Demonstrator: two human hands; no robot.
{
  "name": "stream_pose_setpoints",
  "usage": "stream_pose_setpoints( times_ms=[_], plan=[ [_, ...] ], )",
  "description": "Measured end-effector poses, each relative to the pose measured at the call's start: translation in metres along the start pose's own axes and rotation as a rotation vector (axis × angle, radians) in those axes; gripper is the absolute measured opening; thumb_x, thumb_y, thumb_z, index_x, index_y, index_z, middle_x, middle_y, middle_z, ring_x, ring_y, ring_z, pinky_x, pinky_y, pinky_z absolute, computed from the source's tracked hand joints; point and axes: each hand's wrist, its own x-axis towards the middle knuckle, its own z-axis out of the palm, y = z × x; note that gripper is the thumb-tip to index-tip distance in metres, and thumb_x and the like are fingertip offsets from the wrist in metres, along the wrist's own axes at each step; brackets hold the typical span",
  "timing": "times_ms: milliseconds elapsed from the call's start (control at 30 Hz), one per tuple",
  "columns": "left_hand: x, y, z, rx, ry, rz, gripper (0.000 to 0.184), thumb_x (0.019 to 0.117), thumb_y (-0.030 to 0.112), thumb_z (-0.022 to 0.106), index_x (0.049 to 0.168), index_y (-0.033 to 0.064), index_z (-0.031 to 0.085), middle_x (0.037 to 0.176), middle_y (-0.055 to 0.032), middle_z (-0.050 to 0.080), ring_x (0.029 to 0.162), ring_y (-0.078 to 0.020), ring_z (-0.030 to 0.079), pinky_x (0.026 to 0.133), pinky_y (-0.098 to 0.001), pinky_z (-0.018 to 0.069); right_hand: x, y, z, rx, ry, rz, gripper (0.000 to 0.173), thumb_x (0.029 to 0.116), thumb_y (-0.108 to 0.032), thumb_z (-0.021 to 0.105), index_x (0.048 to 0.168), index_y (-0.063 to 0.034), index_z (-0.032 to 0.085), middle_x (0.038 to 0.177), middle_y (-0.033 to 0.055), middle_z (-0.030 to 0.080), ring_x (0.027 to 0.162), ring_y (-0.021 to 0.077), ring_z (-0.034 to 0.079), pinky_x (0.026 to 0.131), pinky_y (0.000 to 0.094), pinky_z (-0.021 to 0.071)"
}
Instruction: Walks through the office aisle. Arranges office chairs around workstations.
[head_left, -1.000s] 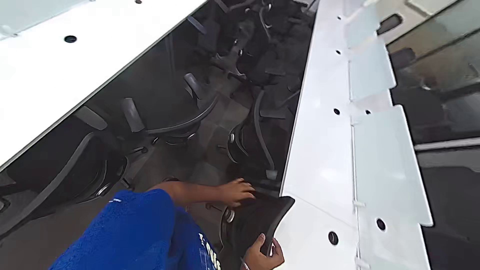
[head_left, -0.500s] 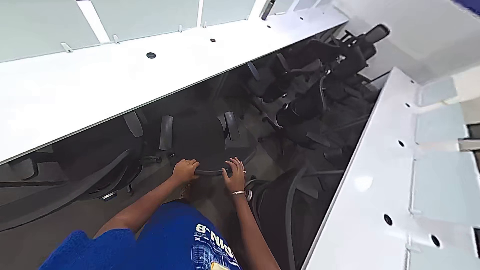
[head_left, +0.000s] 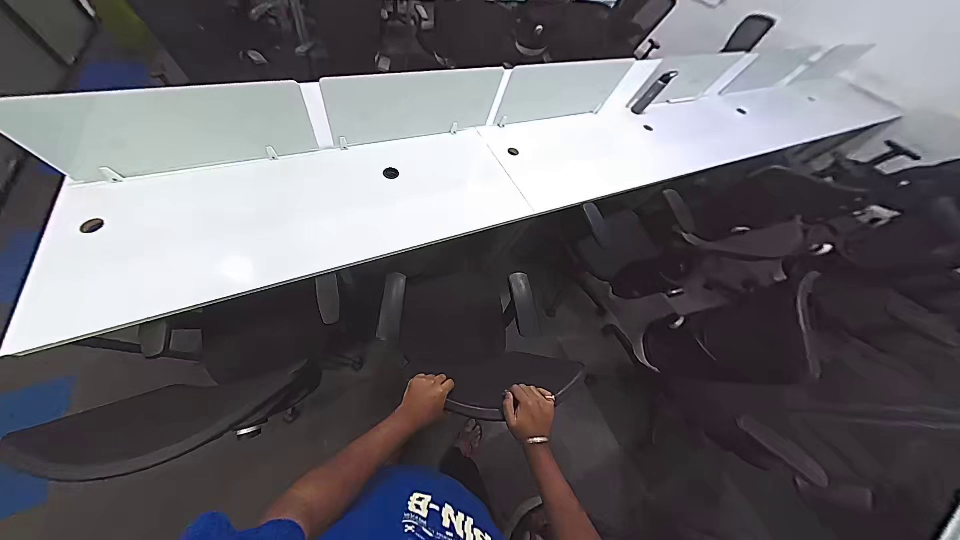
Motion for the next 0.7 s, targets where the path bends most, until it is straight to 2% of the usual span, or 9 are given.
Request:
stream_pose_setpoints(
  times_ms=[67,233,367,433,533,567,633,700],
  plan=[
    [0.026,0.009,-0.007,-0.011,0.041,-0.036,0.036,0.0896,0.021,0.069,0.123,0.0092,0.067,0.119,-0.0136,0.071,0.110,-0.0327,0.068,0.089,-0.0527,0.0538,0.029,0.022,0.005,0.002,-0.014,-0.029,0.051,0.0905,-0.043,0.037,0.076,-0.0111,0.075,0.078,0.0060,0.075,0.080,0.0243,0.073,0.091,0.0523,0.0509],
    [0.094,0.027,-0.025,-0.025,0.086,-0.104,0.039,0.0878,0.018,0.070,0.125,0.0091,0.066,0.118,-0.0142,0.070,0.109,-0.0340,0.068,0.088,-0.0541,0.0539,0.099,0.075,0.021,0.056,0.006,-0.109,0.052,0.0909,-0.042,0.038,0.074,-0.0092,0.074,0.078,0.0081,0.075,0.081,0.0270,0.073,0.090,0.0546,0.0506],
    [0.153,0.036,-0.053,-0.021,0.035,-0.211,0.049,0.0857,0.027,0.075,0.131,0.0111,0.064,0.125,-0.0144,0.068,0.116,-0.0348,0.066,0.093,-0.0559,0.0524,0.163,0.109,0.034,0.090,-0.049,-0.155,0.049,0.0914,-0.041,0.039,0.077,-0.0095,0.074,0.081,0.0086,0.075,0.084,0.0279,0.073,0.091,0.0559,0.0499],
    [0.182,0.038,-0.065,-0.016,0.044,-0.231,0.051,0.0848,0.030,0.075,0.131,0.0113,0.064,0.125,-0.0142,0.068,0.115,-0.0348,0.066,0.092,-0.0563,0.0529,0.196,0.126,0.042,0.099,-0.085,-0.170,0.048,0.0923,-0.040,0.040,0.078,-0.0099,0.074,0.083,0.0083,0.075,0.086,0.0278,0.073,0.093,0.0548,0.0493],
    [0.216,0.035,-0.085,-0.003,0.060,-0.276,0.054,0.0852,0.038,0.075,0.132,0.0130,0.064,0.126,-0.0120,0.068,0.116,-0.0330,0.066,0.093,-0.0559,0.0534,0.245,0.140,0.051,0.136,-0.070,-0.219,0.045,0.0924,-0.039,0.042,0.080,-0.0096,0.075,0.085,0.0084,0.075,0.088,0.0283,0.073,0.093,0.0557,0.0500],
    [0.221,0.034,-0.085,-0.003,0.077,-0.288,0.053,0.0863,0.040,0.073,0.131,0.0129,0.064,0.125,-0.0115,0.069,0.116,-0.0321,0.066,0.093,-0.0548,0.0535,0.256,0.144,0.056,0.136,-0.041,-0.259,0.045,0.0918,-0.040,0.042,0.077,-0.0110,0.073,0.082,0.0069,0.074,0.085,0.0271,0.073,0.090,0.0545,0.0507],
    [0.225,0.033,-0.081,0.001,0.134,-0.308,0.050,0.0872,0.040,0.073,0.128,0.0115,0.066,0.120,-0.0119,0.070,0.112,-0.0316,0.068,0.091,-0.0528,0.0543,0.272,0.148,0.066,0.159,-0.009,-0.320,0.046,0.0919,-0.041,0.040,0.074,-0.0119,0.070,0.078,0.0060,0.072,0.082,0.0262,0.072,0.086,0.0530,0.0513],
    [0.237,0.028,-0.087,0.003,0.175,-0.338,0.048,0.0847,0.035,0.076,0.127,0.0118,0.067,0.119,-0.0121,0.071,0.111,-0.0319,0.069,0.092,-0.0538,0.0545,0.294,0.149,0.070,0.186,-0.033,-0.328,0.045,0.0923,-0.040,0.041,0.075,-0.0111,0.071,0.080,0.0069,0.073,0.084,0.0272,0.072,0.089,0.0537,0.0516]
  ],
)
